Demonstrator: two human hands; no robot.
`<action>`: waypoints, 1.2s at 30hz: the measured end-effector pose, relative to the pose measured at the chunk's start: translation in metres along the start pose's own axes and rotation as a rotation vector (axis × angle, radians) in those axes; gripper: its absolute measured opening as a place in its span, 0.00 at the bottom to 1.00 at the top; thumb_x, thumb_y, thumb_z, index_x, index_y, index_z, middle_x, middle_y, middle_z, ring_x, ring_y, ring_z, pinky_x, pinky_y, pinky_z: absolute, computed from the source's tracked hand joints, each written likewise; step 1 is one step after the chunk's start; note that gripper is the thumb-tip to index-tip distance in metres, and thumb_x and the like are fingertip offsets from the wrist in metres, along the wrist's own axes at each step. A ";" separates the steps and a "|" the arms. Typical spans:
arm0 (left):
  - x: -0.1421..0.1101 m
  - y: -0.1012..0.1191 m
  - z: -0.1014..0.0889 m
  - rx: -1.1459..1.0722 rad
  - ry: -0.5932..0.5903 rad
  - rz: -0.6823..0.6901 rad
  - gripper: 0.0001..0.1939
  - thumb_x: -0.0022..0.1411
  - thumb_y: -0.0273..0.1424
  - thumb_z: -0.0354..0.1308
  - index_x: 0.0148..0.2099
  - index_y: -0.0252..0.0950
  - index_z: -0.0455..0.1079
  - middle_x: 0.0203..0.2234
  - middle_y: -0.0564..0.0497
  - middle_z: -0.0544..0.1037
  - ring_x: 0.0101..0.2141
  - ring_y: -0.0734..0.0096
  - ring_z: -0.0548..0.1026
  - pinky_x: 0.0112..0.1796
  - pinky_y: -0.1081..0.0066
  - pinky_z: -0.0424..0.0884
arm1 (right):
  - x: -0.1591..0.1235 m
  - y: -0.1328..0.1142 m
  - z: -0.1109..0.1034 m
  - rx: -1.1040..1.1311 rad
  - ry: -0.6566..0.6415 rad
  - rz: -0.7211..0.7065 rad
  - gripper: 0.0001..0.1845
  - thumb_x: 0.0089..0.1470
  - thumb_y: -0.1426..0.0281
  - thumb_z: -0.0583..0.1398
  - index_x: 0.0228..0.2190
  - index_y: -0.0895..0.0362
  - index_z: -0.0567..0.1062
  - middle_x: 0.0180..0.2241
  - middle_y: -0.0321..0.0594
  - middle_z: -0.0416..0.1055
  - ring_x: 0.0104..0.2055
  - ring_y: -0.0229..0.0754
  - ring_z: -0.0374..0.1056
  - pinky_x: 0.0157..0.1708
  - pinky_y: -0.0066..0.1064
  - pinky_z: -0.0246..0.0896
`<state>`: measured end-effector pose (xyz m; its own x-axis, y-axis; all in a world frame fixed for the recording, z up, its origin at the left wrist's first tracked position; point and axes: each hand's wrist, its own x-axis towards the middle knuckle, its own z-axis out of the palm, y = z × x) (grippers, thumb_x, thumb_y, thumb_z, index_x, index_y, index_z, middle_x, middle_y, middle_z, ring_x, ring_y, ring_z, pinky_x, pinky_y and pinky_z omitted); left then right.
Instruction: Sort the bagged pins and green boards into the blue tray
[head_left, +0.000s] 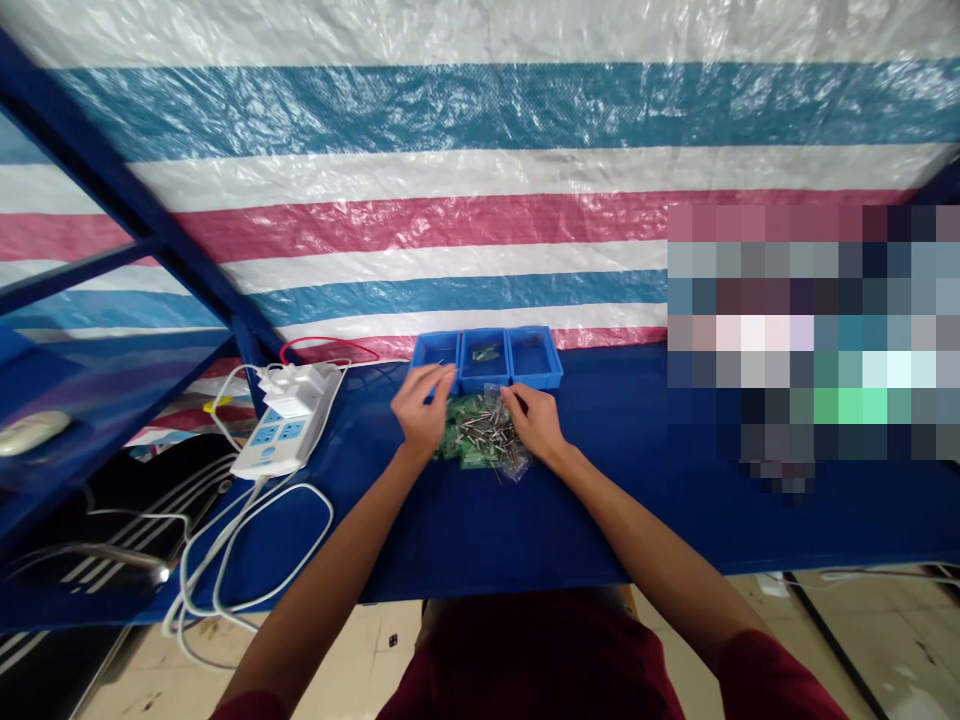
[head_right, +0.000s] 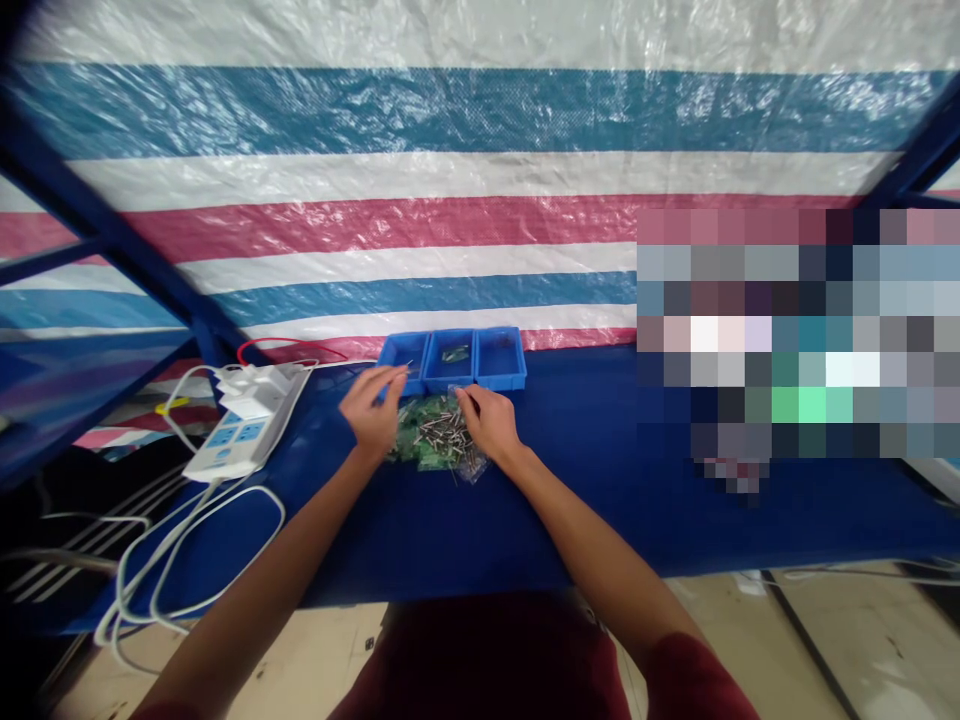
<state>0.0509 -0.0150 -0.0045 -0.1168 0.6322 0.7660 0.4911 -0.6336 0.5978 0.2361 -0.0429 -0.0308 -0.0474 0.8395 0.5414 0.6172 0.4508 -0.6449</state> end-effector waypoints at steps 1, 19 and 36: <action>0.006 -0.006 -0.004 0.070 0.063 0.047 0.11 0.63 0.37 0.57 0.39 0.38 0.78 0.36 0.46 0.79 0.38 0.64 0.75 0.46 0.62 0.69 | 0.000 0.000 0.000 -0.002 0.000 0.001 0.25 0.65 0.57 0.45 0.26 0.56 0.72 0.22 0.37 0.70 0.24 0.37 0.64 0.28 0.27 0.55; 0.009 -0.026 0.000 0.260 -0.435 0.327 0.16 0.68 0.37 0.48 0.31 0.38 0.71 0.31 0.48 0.77 0.40 0.62 0.70 0.43 0.63 0.61 | 0.002 -0.002 0.000 -0.302 -0.293 0.008 0.10 0.54 0.61 0.62 0.33 0.55 0.76 0.34 0.39 0.72 0.32 0.39 0.68 0.28 0.28 0.54; 0.000 -0.021 0.004 0.177 -0.578 0.271 0.18 0.69 0.34 0.44 0.32 0.37 0.72 0.30 0.48 0.79 0.37 0.65 0.75 0.42 0.65 0.63 | 0.000 -0.001 0.003 -0.360 -0.316 -0.017 0.10 0.56 0.61 0.61 0.36 0.55 0.74 0.39 0.41 0.70 0.35 0.41 0.69 0.30 0.30 0.57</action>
<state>0.0443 0.0003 -0.0179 0.4888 0.6299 0.6035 0.5784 -0.7519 0.3163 0.2330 -0.0429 -0.0316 -0.2621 0.9092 0.3235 0.8446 0.3783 -0.3789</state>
